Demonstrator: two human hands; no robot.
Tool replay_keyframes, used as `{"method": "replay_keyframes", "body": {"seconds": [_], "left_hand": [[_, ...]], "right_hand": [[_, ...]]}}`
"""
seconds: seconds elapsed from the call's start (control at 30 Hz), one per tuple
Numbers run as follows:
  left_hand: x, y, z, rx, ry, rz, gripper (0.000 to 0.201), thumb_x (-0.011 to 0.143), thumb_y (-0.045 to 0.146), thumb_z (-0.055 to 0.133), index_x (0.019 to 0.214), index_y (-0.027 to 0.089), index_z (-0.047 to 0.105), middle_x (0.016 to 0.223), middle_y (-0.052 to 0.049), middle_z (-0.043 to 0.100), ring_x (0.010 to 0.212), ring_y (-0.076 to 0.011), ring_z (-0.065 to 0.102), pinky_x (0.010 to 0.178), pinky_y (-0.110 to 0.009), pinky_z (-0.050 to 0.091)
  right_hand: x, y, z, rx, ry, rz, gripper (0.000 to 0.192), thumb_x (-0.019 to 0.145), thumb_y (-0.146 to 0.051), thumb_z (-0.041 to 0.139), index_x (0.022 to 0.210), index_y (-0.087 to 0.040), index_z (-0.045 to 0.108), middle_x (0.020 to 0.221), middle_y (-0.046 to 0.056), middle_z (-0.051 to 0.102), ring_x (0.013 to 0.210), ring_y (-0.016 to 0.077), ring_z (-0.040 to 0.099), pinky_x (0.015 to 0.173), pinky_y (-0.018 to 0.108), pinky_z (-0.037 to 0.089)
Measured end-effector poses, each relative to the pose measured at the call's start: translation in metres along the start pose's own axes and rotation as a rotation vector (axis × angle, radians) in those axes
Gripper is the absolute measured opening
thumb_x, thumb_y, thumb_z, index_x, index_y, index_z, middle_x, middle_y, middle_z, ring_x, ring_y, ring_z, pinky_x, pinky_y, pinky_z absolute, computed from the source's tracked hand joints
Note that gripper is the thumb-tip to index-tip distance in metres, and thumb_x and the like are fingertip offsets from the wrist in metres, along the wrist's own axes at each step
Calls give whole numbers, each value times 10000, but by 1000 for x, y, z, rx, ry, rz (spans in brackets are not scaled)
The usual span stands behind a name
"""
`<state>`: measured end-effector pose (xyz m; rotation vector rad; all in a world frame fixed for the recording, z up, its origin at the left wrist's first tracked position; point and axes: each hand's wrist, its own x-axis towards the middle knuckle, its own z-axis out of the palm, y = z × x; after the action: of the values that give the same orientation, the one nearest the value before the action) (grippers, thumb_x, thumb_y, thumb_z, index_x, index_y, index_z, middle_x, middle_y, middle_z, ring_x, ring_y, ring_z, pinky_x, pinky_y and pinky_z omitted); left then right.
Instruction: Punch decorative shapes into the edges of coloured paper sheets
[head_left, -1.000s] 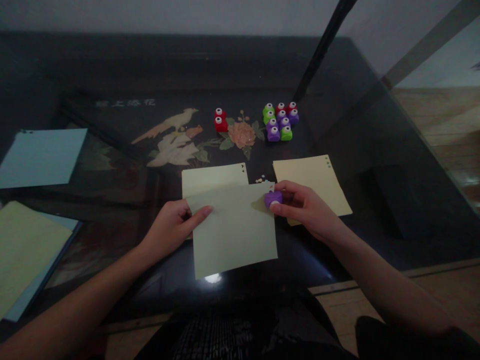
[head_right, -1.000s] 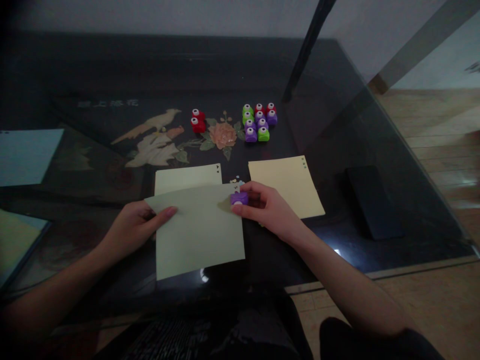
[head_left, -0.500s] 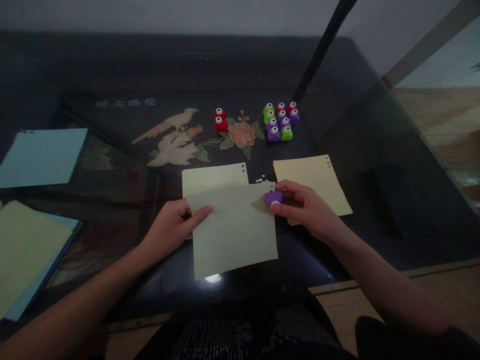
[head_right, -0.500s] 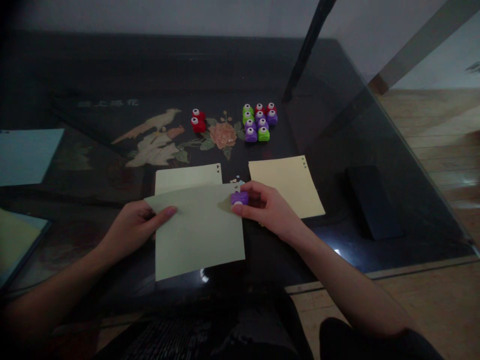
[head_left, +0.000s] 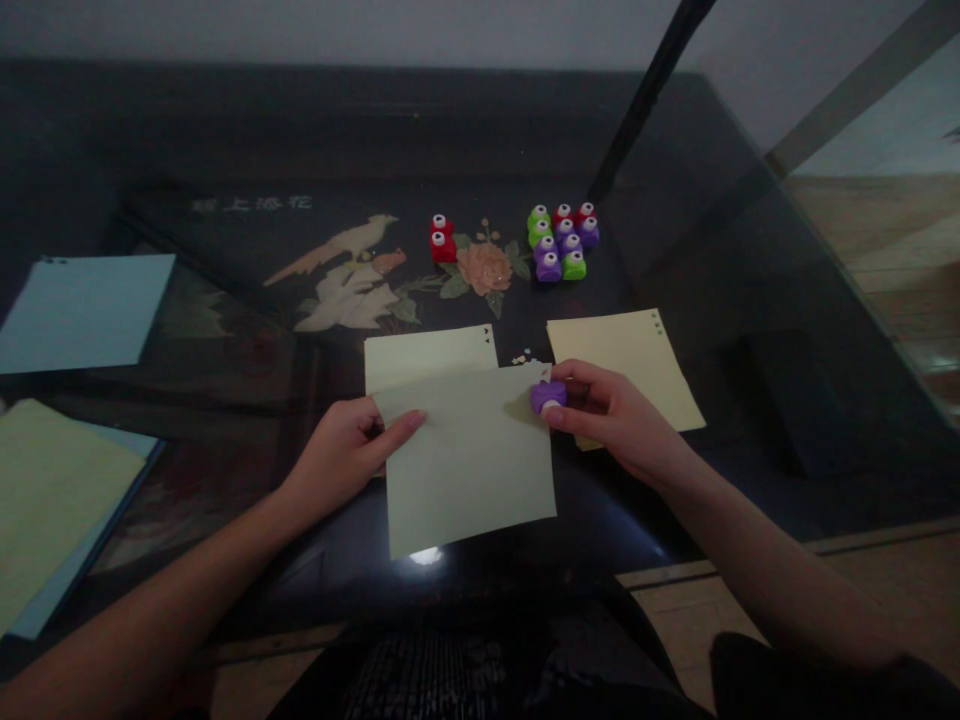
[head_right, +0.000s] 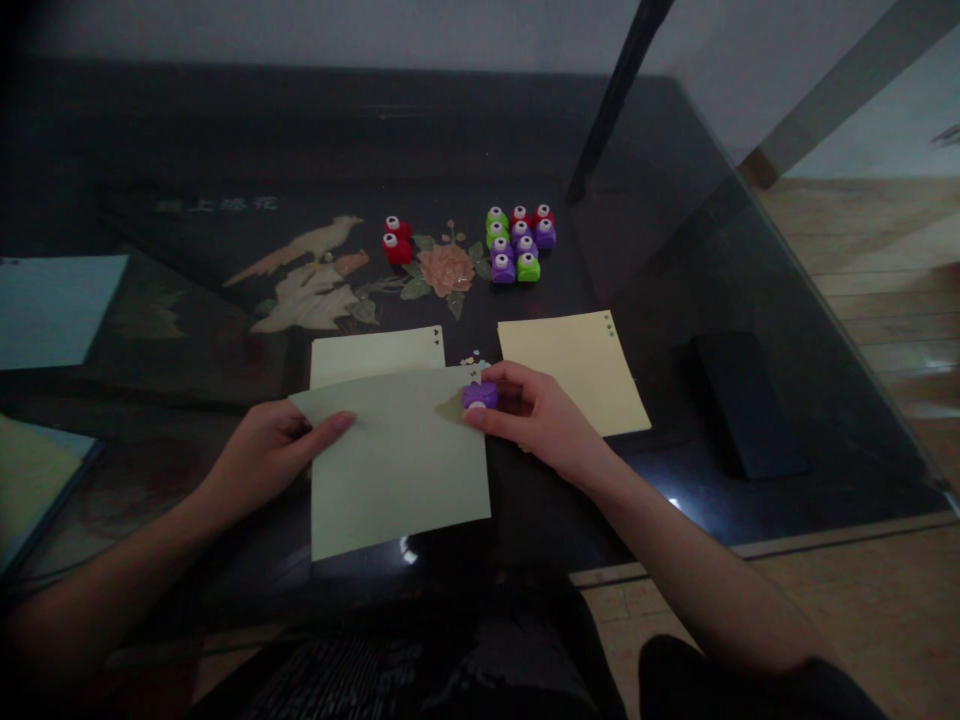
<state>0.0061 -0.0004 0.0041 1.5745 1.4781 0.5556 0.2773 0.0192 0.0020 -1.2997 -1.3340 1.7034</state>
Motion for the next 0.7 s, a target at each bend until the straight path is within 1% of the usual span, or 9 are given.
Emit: {"method": "replay_keyframes", "body": {"seconds": [0.2,0.4,0.57,0.7], "left_hand": [[0,-1,0,-11,7,11,238,788,365,551,687,174,651,657,-32,722,555,-148,627,471,-214,480],[0,-3,1,-31,-13,-35,261,788,396,550,708,170,654,654,-43,719,527,-157,626,447,-226,492],[-1,-2,1,-25,-2,-14,248,786,382,552,696,173,649,676,-45,724,569,-163,644,479,-227,500],[-1,-2,0,-29,-7,-18,258,790,389,550,699,168,647,657,-40,718,551,-161,637,457,-223,490]], "right_hand": [[0,0,0,-21,0,-6,308,673,-328,768,903,-204,604,874,16,676,799,150,623,744,302,483],[0,-1,0,-12,3,-7,301,676,-318,771,902,-203,609,869,13,676,783,143,619,736,293,483],[-1,-1,0,-4,0,-10,299,675,-321,774,893,-201,609,859,10,676,773,136,620,742,289,485],[-1,0,0,2,-8,-9,300,677,-325,773,895,-204,607,859,9,676,773,143,623,736,294,484]]}}
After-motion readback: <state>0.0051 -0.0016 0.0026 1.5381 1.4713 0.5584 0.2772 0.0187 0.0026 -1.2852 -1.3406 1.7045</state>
